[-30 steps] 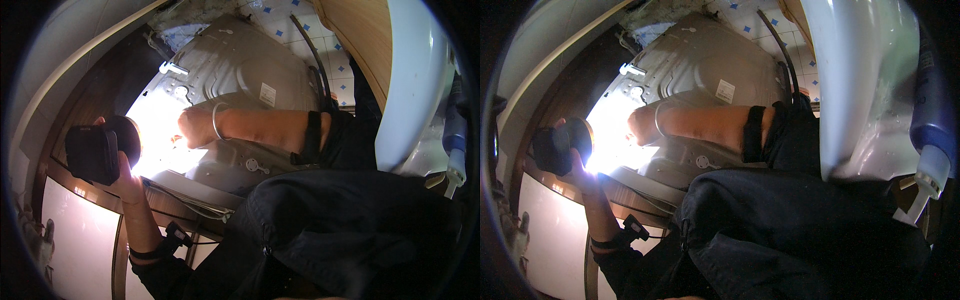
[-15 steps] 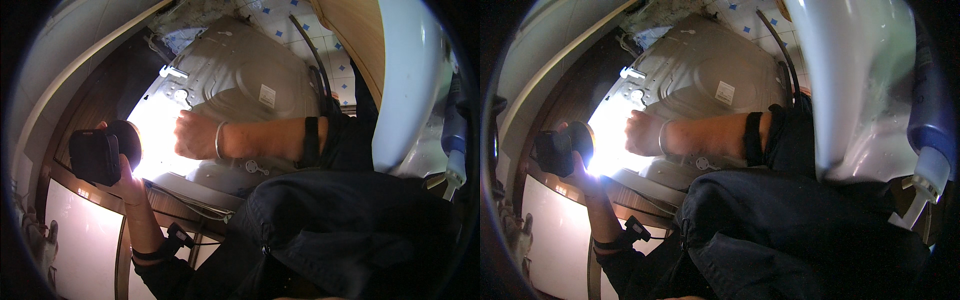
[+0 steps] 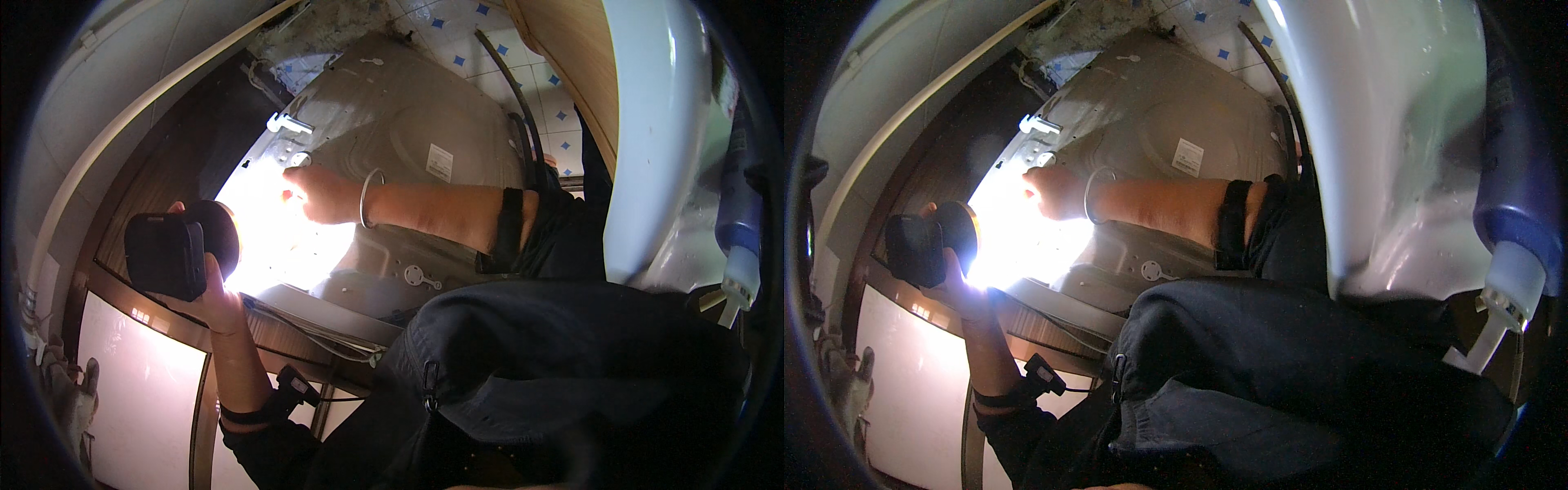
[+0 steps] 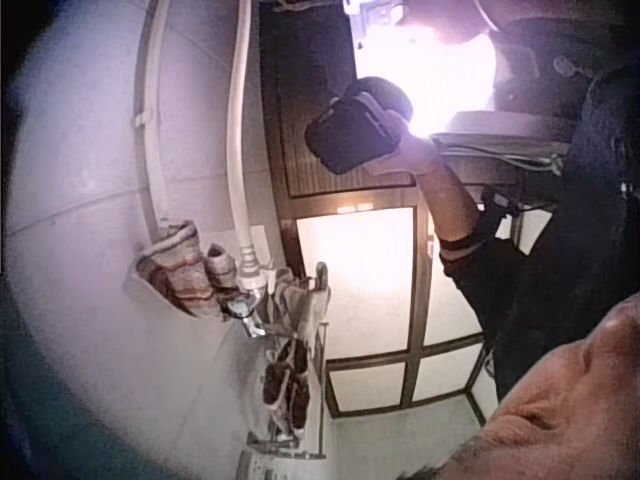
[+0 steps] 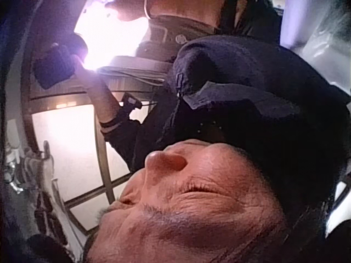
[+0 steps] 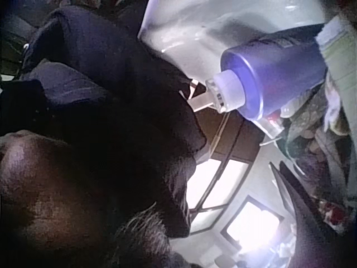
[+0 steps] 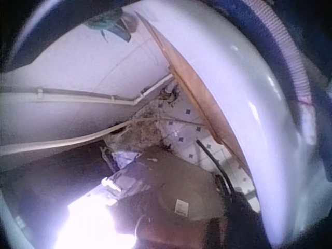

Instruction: The person uses a flashlight to inspect the back of a washing machine, then manipulates hoses and knobs on the rear panel. They reposition the machine and wipe its top surface with a cloth.

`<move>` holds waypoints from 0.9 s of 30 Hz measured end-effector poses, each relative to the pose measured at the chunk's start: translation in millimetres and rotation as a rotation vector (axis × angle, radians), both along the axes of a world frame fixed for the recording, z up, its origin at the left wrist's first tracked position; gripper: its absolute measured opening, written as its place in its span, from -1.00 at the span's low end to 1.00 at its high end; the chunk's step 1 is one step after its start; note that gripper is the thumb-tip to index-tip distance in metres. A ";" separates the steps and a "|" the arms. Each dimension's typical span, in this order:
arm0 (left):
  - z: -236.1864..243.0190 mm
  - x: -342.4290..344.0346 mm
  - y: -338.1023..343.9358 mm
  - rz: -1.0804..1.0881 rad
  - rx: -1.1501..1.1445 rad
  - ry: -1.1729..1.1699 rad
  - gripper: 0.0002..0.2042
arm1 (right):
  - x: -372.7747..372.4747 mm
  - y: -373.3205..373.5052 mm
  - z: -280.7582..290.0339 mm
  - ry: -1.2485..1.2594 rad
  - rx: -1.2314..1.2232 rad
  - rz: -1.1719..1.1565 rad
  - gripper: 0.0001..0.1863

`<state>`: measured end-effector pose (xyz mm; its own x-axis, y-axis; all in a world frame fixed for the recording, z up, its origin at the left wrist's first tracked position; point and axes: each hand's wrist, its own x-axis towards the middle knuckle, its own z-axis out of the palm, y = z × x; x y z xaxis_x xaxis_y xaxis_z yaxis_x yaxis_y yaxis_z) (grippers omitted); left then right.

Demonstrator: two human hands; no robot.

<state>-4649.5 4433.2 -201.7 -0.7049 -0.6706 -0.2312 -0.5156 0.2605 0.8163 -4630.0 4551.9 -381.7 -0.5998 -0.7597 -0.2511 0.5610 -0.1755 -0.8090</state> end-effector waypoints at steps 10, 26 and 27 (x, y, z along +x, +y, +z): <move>0.8 -9.4 4.1 0.176 -0.016 -0.041 -0.36 | 4.0 17.2 15.2 0.693 0.038 0.274 -0.87; 2.9 -3.3 -0.7 0.280 1.260 0.375 -0.40 | 18.0 5.9 20.1 0.539 0.023 0.243 -0.83; 2.8 -2.7 -3.3 0.287 1.223 0.346 -0.40 | 16.4 6.1 20.2 0.692 0.048 0.357 -0.83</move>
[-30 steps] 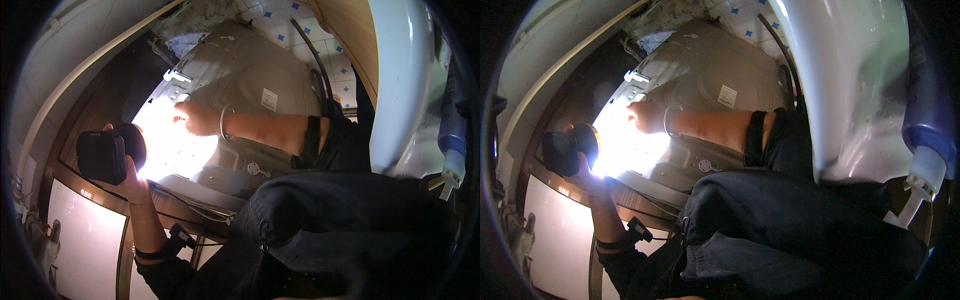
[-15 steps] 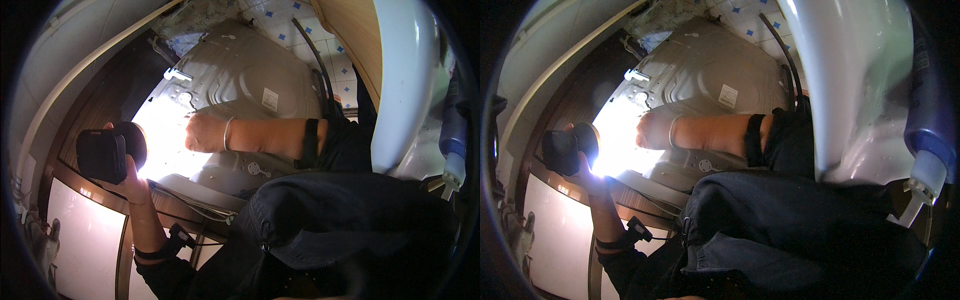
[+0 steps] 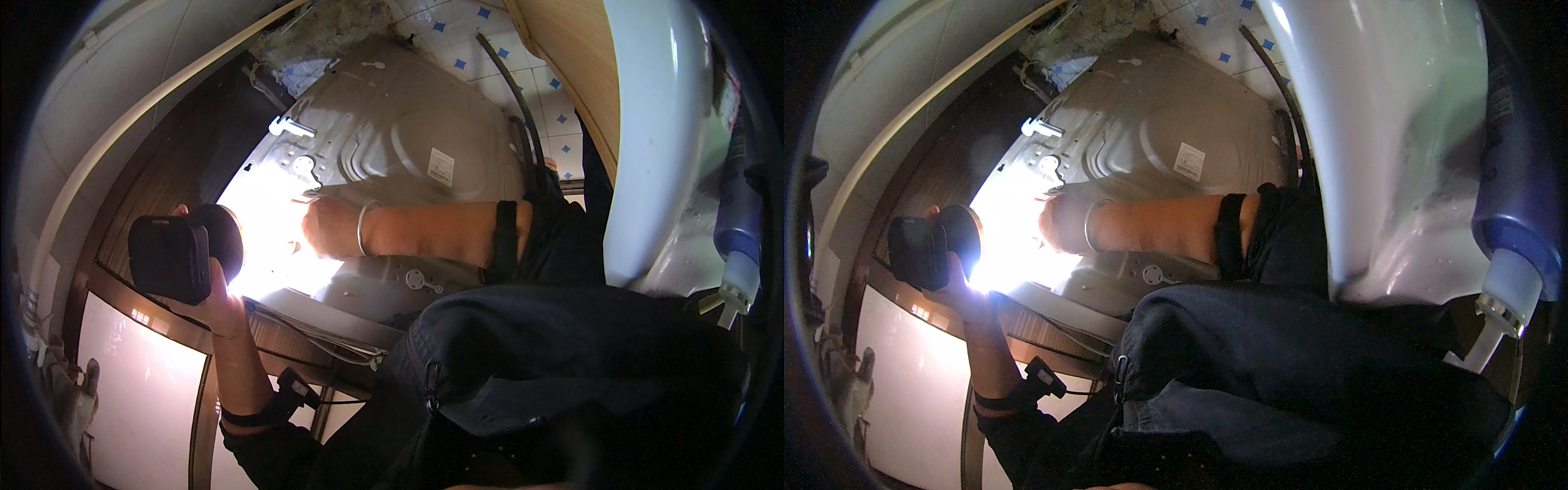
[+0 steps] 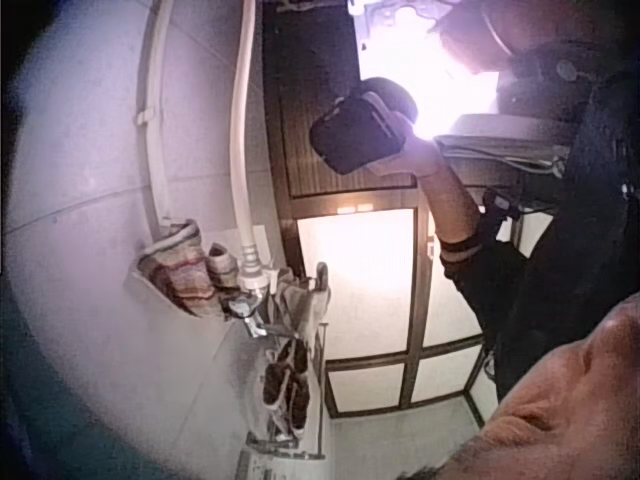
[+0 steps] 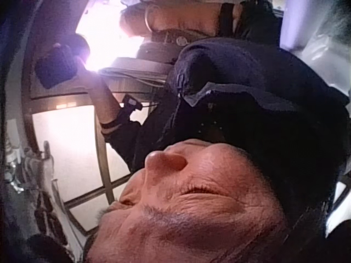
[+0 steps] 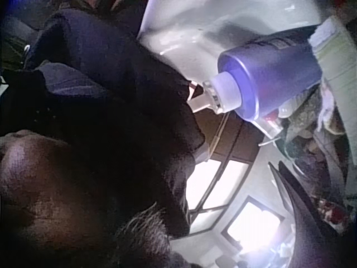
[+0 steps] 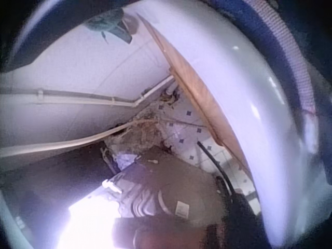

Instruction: The person uses a flashlight to inspect the back of a washing machine, then manipulates hoses and knobs on the rear panel. They reposition the machine and wipe its top surface with a cloth.

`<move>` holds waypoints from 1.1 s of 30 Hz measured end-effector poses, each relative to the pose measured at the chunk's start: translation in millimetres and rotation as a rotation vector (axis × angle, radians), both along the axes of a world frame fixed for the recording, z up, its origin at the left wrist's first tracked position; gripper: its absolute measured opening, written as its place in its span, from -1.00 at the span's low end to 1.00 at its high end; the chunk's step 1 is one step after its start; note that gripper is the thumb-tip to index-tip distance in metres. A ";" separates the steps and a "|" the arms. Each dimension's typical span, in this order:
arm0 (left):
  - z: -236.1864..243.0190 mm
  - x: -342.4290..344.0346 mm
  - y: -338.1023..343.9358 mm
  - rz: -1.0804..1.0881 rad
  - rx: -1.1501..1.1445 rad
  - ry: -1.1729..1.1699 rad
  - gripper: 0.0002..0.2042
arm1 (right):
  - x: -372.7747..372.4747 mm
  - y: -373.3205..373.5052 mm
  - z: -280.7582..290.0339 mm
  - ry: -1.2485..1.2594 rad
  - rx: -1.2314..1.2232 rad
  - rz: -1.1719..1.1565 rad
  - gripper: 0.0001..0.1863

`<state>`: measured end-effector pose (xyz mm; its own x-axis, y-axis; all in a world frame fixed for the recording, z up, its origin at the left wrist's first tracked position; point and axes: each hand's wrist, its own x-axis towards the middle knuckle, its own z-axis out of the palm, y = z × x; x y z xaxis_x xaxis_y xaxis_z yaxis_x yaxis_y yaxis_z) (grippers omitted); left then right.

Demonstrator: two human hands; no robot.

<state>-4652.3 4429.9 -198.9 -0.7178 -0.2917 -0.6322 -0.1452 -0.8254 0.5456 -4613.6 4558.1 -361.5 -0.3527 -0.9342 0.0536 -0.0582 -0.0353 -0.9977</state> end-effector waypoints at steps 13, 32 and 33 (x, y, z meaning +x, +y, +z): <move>-1.9 21.3 -26.6 -0.633 -0.858 -0.020 -0.44 | 21.5 5.1 -12.0 -0.130 -0.167 -0.414 -0.70; 3.0 17.6 -18.1 -0.437 -1.141 -0.372 -0.52 | 9.1 7.2 -16.5 0.055 -0.176 -0.438 -0.83; 2.3 17.9 -18.4 -0.635 -1.294 -0.256 -0.54 | 5.6 8.2 -15.2 0.067 -0.187 -0.427 -0.83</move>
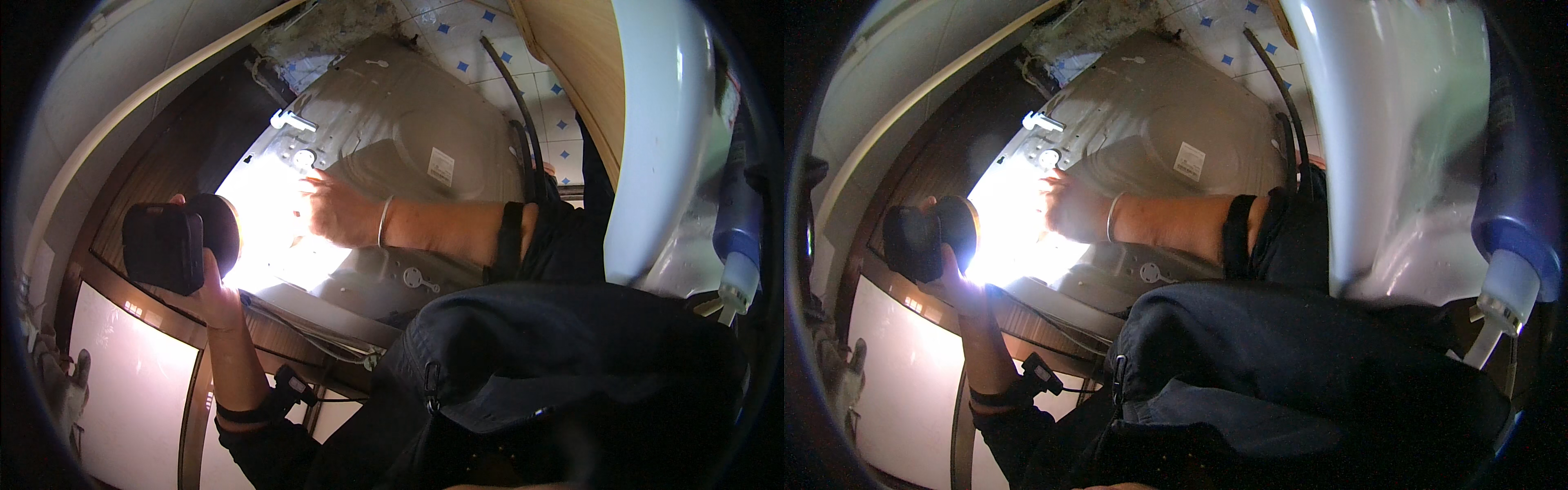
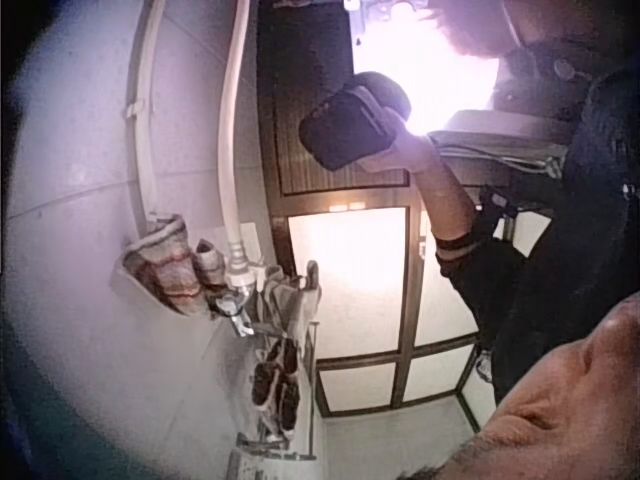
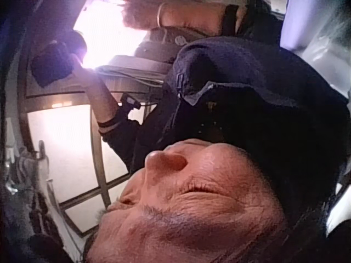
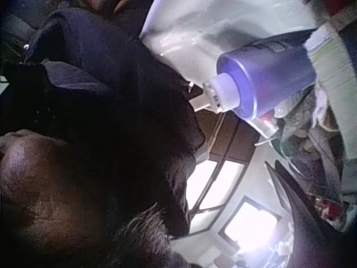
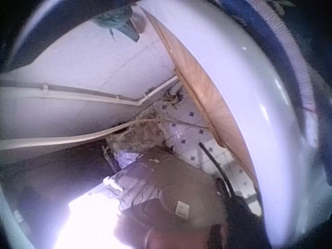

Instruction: The person uses a flashlight to inspect the back of a washing machine, then manipulates hoses and knobs on the rear panel. They reposition the machine and wipe its top surface with a cloth.

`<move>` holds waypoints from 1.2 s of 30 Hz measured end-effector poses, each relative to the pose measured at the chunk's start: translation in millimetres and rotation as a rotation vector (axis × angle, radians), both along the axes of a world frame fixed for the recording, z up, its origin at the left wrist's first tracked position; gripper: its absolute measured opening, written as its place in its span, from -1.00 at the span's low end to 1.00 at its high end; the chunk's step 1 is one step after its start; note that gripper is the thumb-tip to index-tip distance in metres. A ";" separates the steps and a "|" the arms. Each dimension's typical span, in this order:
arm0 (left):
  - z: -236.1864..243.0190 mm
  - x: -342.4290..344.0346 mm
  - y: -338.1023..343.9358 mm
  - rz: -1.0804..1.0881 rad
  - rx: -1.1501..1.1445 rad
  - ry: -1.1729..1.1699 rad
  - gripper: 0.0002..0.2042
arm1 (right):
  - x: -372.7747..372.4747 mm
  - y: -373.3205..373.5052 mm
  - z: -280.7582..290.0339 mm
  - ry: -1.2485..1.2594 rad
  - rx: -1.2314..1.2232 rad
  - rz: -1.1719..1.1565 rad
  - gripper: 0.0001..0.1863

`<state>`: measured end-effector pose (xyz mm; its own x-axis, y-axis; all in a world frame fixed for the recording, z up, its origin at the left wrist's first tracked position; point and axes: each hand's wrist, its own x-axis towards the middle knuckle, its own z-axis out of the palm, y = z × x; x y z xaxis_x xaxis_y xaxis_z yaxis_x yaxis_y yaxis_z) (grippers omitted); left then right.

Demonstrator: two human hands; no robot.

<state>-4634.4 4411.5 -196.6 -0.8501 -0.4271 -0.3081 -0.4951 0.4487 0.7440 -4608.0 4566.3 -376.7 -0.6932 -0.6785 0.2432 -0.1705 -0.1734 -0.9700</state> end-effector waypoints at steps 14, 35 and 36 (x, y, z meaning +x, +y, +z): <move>-2.7 -14.0 8.5 -0.454 -0.254 0.004 -0.52 | -2.4 1.6 -2.2 0.095 0.025 0.093 -0.76; -3.5 -10.1 8.3 -0.273 -0.256 -0.008 -0.44 | -35.9 -12.6 -13.9 -0.757 -0.115 -0.187 -0.86; -3.4 -6.9 3.9 -0.399 -0.369 0.005 -0.47 | -34.5 -10.7 -12.1 -0.735 -0.059 -0.164 -0.89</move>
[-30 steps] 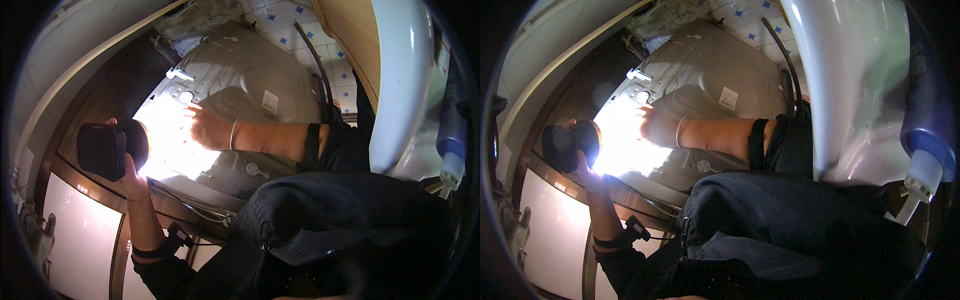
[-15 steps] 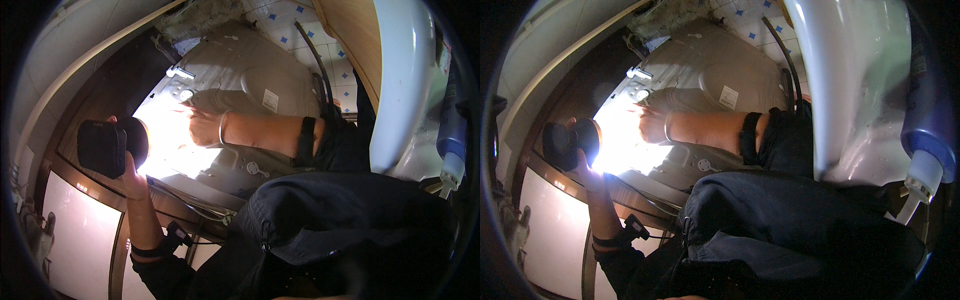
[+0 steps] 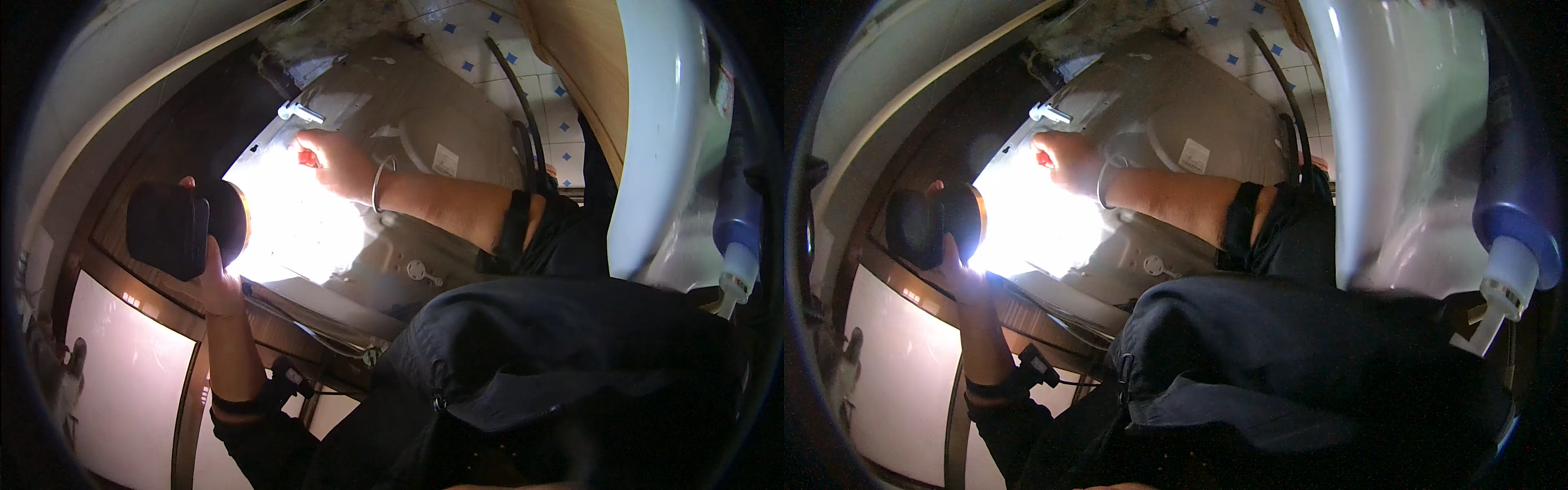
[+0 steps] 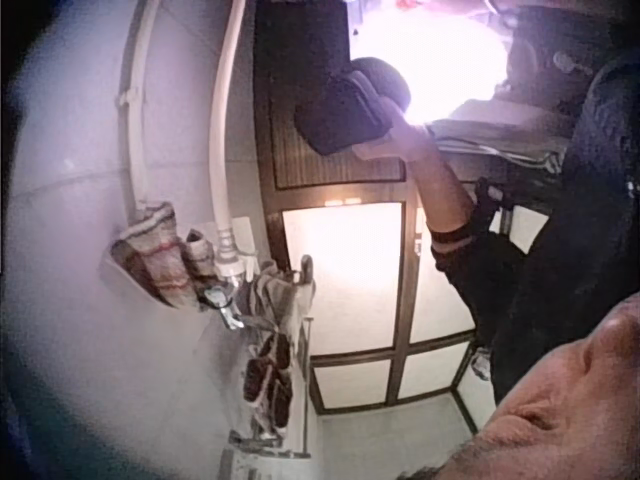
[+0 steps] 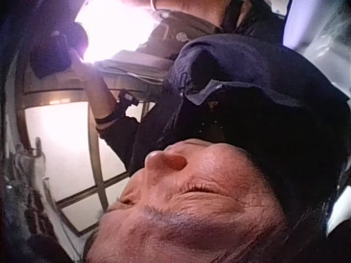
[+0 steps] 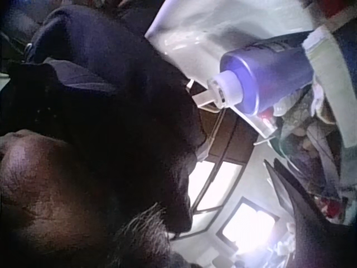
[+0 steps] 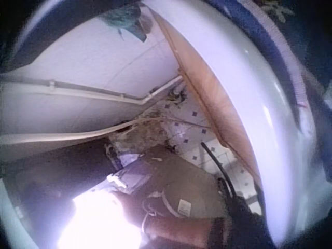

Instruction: The person uses a flashlight to inspect the back of a washing machine, then manipulates hoses and knobs on the rear panel. They reposition the machine and wipe its top surface with a cloth.

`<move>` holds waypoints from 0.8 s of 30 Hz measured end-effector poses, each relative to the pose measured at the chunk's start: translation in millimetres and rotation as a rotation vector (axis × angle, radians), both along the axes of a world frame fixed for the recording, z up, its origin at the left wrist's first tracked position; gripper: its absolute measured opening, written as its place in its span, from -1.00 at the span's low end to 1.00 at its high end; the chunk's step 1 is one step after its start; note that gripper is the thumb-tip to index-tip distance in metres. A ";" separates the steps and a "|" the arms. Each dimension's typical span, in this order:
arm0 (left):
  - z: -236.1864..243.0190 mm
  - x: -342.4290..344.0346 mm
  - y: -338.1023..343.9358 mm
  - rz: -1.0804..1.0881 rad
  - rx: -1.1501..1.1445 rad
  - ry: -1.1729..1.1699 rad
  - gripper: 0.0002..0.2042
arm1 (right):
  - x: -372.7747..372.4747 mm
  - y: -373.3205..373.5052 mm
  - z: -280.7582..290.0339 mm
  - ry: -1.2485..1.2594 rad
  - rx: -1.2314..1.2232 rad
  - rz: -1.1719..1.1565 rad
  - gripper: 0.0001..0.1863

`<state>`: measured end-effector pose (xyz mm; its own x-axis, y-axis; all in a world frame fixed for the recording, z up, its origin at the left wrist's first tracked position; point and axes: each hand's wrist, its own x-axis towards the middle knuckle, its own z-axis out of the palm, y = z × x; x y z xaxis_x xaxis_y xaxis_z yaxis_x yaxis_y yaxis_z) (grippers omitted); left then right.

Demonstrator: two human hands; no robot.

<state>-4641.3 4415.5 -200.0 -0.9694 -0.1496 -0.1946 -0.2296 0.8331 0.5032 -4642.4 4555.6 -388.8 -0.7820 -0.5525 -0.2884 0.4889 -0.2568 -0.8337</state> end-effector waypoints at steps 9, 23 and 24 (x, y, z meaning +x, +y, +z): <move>-1.5 9.0 7.2 0.310 -0.212 0.092 -0.55 | -3.4 25.6 26.3 0.200 0.183 0.023 -0.88; 33.0 -7.2 22.7 0.542 0.245 0.086 -0.60 | 12.3 53.0 150.3 0.886 0.012 0.490 -0.90; 44.3 -1.7 22.1 0.533 0.290 0.076 -0.59 | 13.1 51.8 149.8 0.948 0.129 0.799 -0.86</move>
<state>-4643.0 4437.5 -155.7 -0.7884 -0.5693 -0.2331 -0.5315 0.4397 0.7240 -4629.3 4607.3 -239.0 -0.1694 -0.9784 0.1184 -0.3375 -0.0553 -0.9397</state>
